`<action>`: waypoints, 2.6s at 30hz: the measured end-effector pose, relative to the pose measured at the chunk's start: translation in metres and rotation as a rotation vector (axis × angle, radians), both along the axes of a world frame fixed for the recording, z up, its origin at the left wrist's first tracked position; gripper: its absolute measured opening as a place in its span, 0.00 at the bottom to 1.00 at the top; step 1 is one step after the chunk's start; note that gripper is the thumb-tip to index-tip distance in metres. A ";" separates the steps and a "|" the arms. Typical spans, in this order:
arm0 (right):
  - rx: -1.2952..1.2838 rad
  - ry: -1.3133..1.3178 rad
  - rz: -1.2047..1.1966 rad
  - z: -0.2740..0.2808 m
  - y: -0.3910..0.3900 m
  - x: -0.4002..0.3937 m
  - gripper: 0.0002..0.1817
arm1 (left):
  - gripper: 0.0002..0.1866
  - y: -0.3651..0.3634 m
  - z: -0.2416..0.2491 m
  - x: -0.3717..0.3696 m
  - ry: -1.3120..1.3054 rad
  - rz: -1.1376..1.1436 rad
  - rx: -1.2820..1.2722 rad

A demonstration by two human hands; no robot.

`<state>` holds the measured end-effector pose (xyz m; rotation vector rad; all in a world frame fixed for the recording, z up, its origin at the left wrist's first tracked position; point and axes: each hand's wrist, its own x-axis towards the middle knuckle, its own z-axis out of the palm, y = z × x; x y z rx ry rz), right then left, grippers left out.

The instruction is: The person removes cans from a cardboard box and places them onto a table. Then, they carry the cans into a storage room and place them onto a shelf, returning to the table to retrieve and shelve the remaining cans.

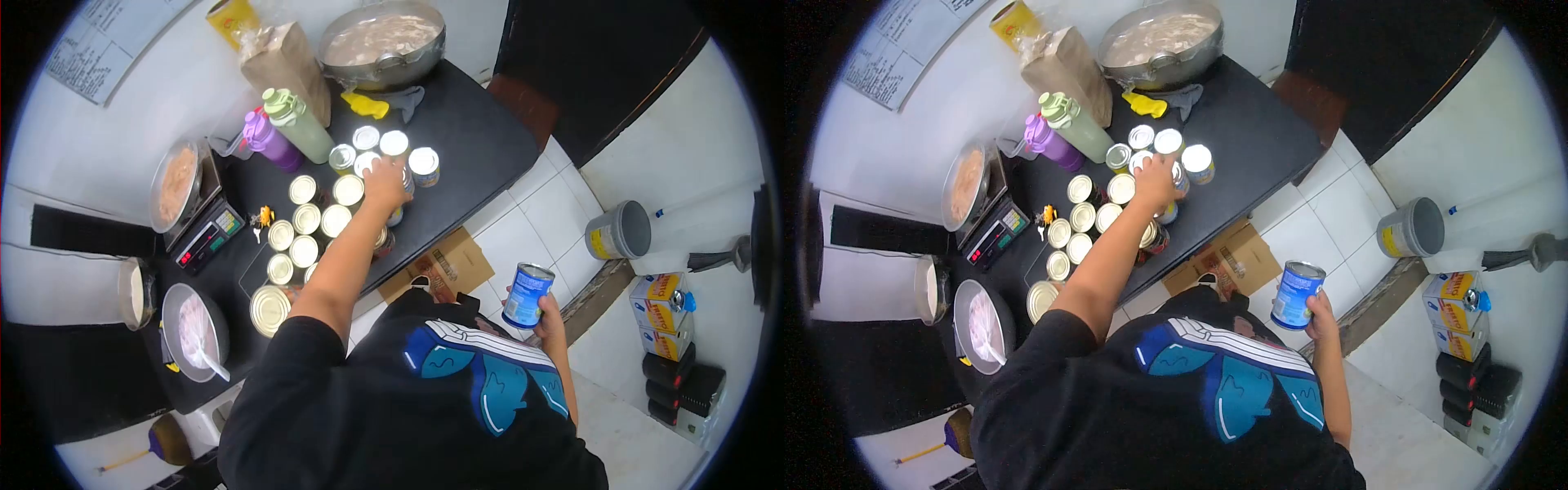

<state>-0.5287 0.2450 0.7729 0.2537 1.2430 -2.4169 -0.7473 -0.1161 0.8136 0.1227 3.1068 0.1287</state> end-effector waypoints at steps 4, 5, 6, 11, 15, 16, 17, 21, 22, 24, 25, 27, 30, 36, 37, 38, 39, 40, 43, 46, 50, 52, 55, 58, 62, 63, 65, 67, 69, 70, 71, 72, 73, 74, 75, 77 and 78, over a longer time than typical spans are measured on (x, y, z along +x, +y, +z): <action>0.115 0.024 -0.090 0.018 -0.011 0.003 0.47 | 0.31 -0.002 -0.028 -0.016 0.026 -0.020 -0.104; 0.118 0.023 -0.114 0.017 -0.011 0.006 0.47 | 0.28 -0.004 -0.039 -0.020 0.045 -0.017 -0.145; 0.121 0.025 -0.140 0.014 -0.010 0.010 0.47 | 0.23 -0.004 -0.041 -0.023 0.076 -0.017 -0.120; 0.137 -0.005 -0.264 0.012 -0.010 0.023 0.47 | 0.21 0.003 -0.023 -0.023 -0.062 -0.046 -0.163; 0.131 0.026 -0.277 -0.001 0.004 0.017 0.46 | 0.33 0.011 -0.013 -0.022 -0.153 -0.054 -0.141; 0.110 0.035 -0.255 -0.008 0.012 0.013 0.46 | 0.36 0.013 -0.019 -0.020 -0.139 -0.017 -0.076; 0.105 0.028 -0.240 -0.007 0.018 0.007 0.45 | 0.38 0.018 -0.019 -0.019 -0.122 0.022 -0.012; 0.111 0.034 -0.165 -0.007 0.054 -0.026 0.45 | 0.49 0.052 -0.018 -0.017 -0.057 0.220 0.183; 0.123 0.038 -0.141 -0.008 0.064 -0.034 0.44 | 0.48 0.062 -0.023 -0.021 -0.079 0.285 0.256; 0.120 0.037 -0.100 -0.003 0.086 -0.053 0.44 | 0.47 0.083 -0.026 -0.027 -0.045 0.385 0.186; 0.118 0.041 -0.076 0.001 0.096 -0.064 0.44 | 0.47 0.092 -0.025 -0.031 -0.024 0.438 0.151; 0.129 0.054 -0.081 0.009 0.121 -0.077 0.43 | 0.49 0.105 -0.023 -0.038 -0.066 0.533 0.062; 0.109 0.051 -0.040 0.013 0.164 -0.088 0.43 | 0.50 0.114 -0.033 -0.041 0.000 0.605 0.012; 0.131 0.014 -0.132 0.002 0.223 -0.092 0.43 | 0.48 0.129 -0.021 -0.053 -0.090 0.752 -0.026; 0.121 0.005 -0.148 0.003 0.225 -0.092 0.43 | 0.48 0.129 -0.020 -0.055 -0.102 0.746 -0.026; 0.099 0.001 -0.153 -0.002 0.230 -0.093 0.43 | 0.48 0.129 -0.020 -0.058 -0.115 0.736 -0.025; 0.078 -0.004 -0.160 -0.011 0.237 -0.094 0.43 | 0.47 0.129 -0.019 -0.061 -0.130 0.724 -0.024; 0.057 -0.009 -0.166 -0.018 0.241 -0.095 0.43 | 0.46 0.123 -0.027 -0.063 -0.124 0.695 -0.017; -0.033 -0.044 -0.170 -0.033 0.244 -0.100 0.43 | 0.45 0.124 -0.021 -0.065 -0.144 0.638 -0.013; -0.016 -0.047 -0.142 -0.027 0.234 -0.106 0.42 | 0.43 0.120 -0.032 -0.063 -0.091 0.512 0.000; -0.100 -0.084 -0.105 -0.042 0.219 -0.117 0.41 | 0.41 0.123 -0.027 -0.069 -0.120 0.225 -0.001; -0.141 -0.127 -0.131 -0.008 0.208 -0.126 0.41 | 0.40 0.129 -0.022 -0.078 -0.079 0.084 0.049; -0.202 -0.184 -0.216 0.018 0.189 -0.143 0.37 | 0.42 0.128 -0.039 -0.096 0.166 -0.172 0.224; -0.261 -0.133 -0.228 0.012 0.181 -0.151 0.34 | 0.36 0.142 -0.029 -0.113 -0.012 -0.070 0.674; -0.257 -0.059 -0.339 0.031 0.164 -0.153 0.34 | 0.24 0.130 -0.077 -0.146 -0.367 0.063 1.194; -0.281 -0.084 -0.384 0.027 0.161 -0.151 0.33 | 0.24 0.132 -0.080 -0.153 -0.584 0.173 1.245; -0.357 -0.078 -0.467 0.024 0.158 -0.145 0.32 | 0.35 0.174 -0.066 -0.159 -0.790 0.327 1.489; -0.348 -0.047 -0.560 0.019 0.150 -0.145 0.33 | 0.46 0.198 -0.069 -0.181 -1.164 0.307 1.687; -0.283 -0.030 -0.653 0.027 0.147 -0.148 0.34 | 0.50 0.224 -0.070 -0.208 -1.348 0.191 1.649; -0.254 -0.018 -0.683 0.029 0.143 -0.155 0.34 | 0.50 0.234 -0.079 -0.225 -1.383 0.204 1.647; -0.244 0.008 -0.720 0.035 0.161 -0.134 0.36 | 0.50 0.260 -0.071 -0.215 -1.384 0.212 1.637; -0.247 0.044 -0.750 0.040 0.196 -0.083 0.38 | 0.50 0.303 -0.056 -0.179 -1.369 0.216 1.624; -0.231 0.059 -0.787 0.040 0.208 -0.071 0.40 | 0.48 0.324 -0.052 -0.178 -1.347 0.152 1.626; -0.248 0.062 -0.839 0.044 0.222 -0.051 0.40 | 0.46 0.349 -0.046 -0.168 -1.327 0.085 1.629; -0.242 0.092 -0.874 0.042 0.238 -0.040 0.40 | 0.43 0.373 -0.040 -0.165 -1.309 0.020 1.634; -0.224 0.145 -0.940 0.036 0.272 -0.016 0.40 | 0.41 0.427 -0.033 -0.155 -1.363 -0.135 1.628; -0.187 0.155 -0.992 0.036 0.289 -0.005 0.42 | 0.41 0.454 -0.027 -0.151 -1.429 -0.230 1.613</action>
